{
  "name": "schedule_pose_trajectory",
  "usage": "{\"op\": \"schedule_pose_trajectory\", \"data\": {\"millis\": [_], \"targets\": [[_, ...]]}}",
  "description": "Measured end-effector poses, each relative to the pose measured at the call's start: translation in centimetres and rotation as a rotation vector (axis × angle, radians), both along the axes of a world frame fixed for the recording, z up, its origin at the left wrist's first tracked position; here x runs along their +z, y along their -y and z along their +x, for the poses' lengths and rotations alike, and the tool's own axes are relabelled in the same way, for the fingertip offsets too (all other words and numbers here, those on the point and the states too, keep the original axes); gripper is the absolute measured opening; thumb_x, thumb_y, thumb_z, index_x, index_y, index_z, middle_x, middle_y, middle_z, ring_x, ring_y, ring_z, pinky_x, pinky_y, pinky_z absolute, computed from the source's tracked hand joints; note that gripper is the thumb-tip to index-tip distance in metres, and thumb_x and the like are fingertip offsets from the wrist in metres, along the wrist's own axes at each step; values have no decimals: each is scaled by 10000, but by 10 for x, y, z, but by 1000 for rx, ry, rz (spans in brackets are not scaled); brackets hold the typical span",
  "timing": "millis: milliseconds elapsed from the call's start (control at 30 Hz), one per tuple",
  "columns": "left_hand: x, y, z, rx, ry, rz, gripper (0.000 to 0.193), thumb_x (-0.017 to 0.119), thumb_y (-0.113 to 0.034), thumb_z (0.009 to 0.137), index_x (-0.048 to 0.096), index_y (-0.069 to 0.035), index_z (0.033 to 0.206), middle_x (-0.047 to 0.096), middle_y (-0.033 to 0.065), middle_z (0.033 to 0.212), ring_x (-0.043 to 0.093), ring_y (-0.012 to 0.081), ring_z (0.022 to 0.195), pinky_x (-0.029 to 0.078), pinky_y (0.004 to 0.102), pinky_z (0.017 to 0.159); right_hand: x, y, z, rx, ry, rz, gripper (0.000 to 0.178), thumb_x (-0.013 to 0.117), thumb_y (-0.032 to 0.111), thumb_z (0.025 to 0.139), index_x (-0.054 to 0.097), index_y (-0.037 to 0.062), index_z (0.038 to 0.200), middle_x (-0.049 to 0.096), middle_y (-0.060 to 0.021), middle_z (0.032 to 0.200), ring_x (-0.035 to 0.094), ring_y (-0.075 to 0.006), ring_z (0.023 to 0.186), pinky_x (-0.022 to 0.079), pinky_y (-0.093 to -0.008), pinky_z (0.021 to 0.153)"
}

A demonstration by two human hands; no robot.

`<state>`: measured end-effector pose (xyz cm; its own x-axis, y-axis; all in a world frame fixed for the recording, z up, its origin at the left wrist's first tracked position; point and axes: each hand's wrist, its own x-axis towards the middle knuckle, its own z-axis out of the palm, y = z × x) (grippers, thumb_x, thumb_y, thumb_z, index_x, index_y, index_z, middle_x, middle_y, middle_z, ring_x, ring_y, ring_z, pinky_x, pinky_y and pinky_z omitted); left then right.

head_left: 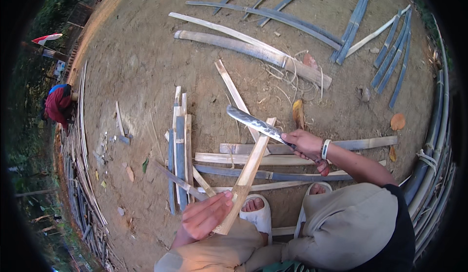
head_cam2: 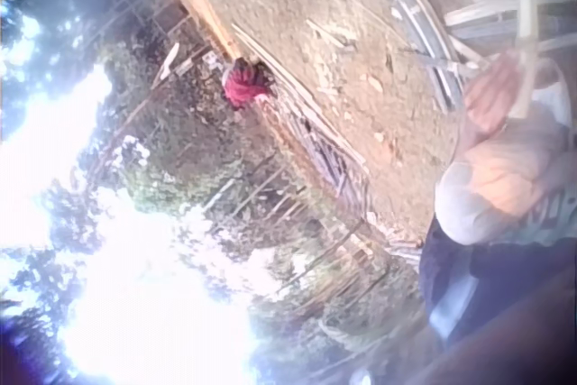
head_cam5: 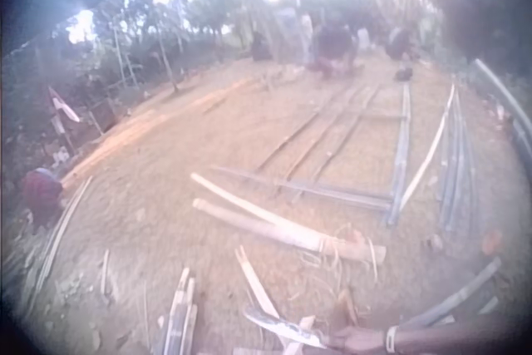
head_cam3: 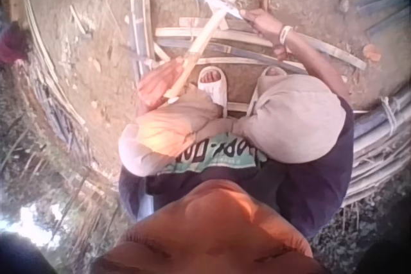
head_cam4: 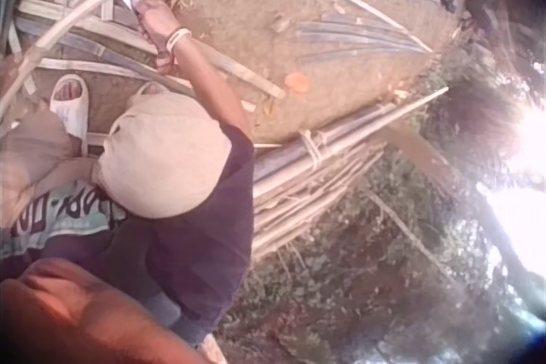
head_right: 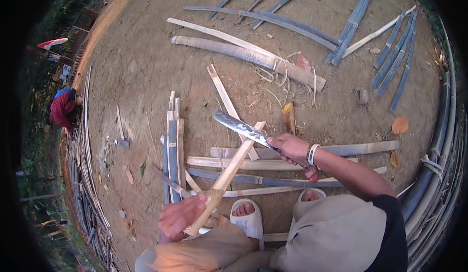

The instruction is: The person sits on the ground and uses a large knife to shave and smooth a piece of bamboo. They hold the bamboo with their left hand and repeatedly scrape the surface with the knife in their right hand, occasionally turning the piece to work on different sides.

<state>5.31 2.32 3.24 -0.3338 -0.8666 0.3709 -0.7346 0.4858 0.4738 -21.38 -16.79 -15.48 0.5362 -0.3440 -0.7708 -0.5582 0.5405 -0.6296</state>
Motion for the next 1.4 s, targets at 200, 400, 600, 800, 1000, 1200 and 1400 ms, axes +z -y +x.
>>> {"op": "schedule_pose_trajectory", "data": {"millis": [200, 400, 600, 800, 1000, 1200, 1400], "targets": [[7, 0, -1, -19, 21, -4, 168, 721, 71, 736, 668, 85, 895, 719, 220, 916, 733, 311, 887, 611, 304, 641, 22, -1, 7, -18, -68, -42, 481, 446, 514, 1016, 562, 78, 848, 454, 13, 572, 434, -97, 426, 379, -274, 392], [10, 5, -5, -72, 50, -3, 172, 719, 67, 744, 670, 87, 907, 716, 213, 932, 725, 304, 924, 622, 320, 675, 79, -37, 1, 118, 50, -35, 495, 429, 504, 1025, 539, 72, 811, 490, 3, 560, 468, -96, 428, 402, -286, 408], [13, 15, -15, -113, 79, -68, 154, 729, 47, 743, 680, 68, 887, 715, 193, 917, 724, 275, 897, 616, 301, 715, 75, -37, -1, 19, 58, -26, 487, 421, 503, 1028, 516, 84, 798, 485, 2, 553, 462, -95, 416, 385, -266, 390], [9, 20, -23, -143, 79, -121, 179, 726, 41, 726, 687, 59, 900, 717, 164, 895, 723, 262, 865, 611, 286, 718, 90, -34, -8, 82, -9, 29, 487, 417, 510, 1028, 513, 90, 801, 467, 20, 556, 442, -80, 423, 378, -255, 396], [9, 19, -26, -155, 107, -116, 175, 717, 31, 733, 685, 61, 903, 716, 160, 898, 723, 265, 869, 613, 299, 713, 112, -48, -11, 170, 117, 27, 468, 415, 506, 1030, 531, 98, 833, 445, 43, 558, 451, -58, 450, 399, -236, 408], [13, 20, -27, -110, 92, -56, 262, 725, -15, 713, 676, 81, 952, 706, 179, 974, 706, 293, 946, 611, 335, 759, 157, -39, -3, 264, 105, -100, 514, 399, 504, 1033, 540, 73, 792, 479, 8, 556, 484, -85, 455, 415, -261, 416], [16, 20, -29, -91, 13, 6, 531, 722, -79, 591, 634, 64, 1095, 682, 153, 1106, 665, 288, 1064, 579, 358, 877, 154, -34, 2, 158, 149, -47, 493, 416, 474, 1038, 542, 66, 793, 500, 1, 566, 469, -84, 450, 394, -273, 404]]}}
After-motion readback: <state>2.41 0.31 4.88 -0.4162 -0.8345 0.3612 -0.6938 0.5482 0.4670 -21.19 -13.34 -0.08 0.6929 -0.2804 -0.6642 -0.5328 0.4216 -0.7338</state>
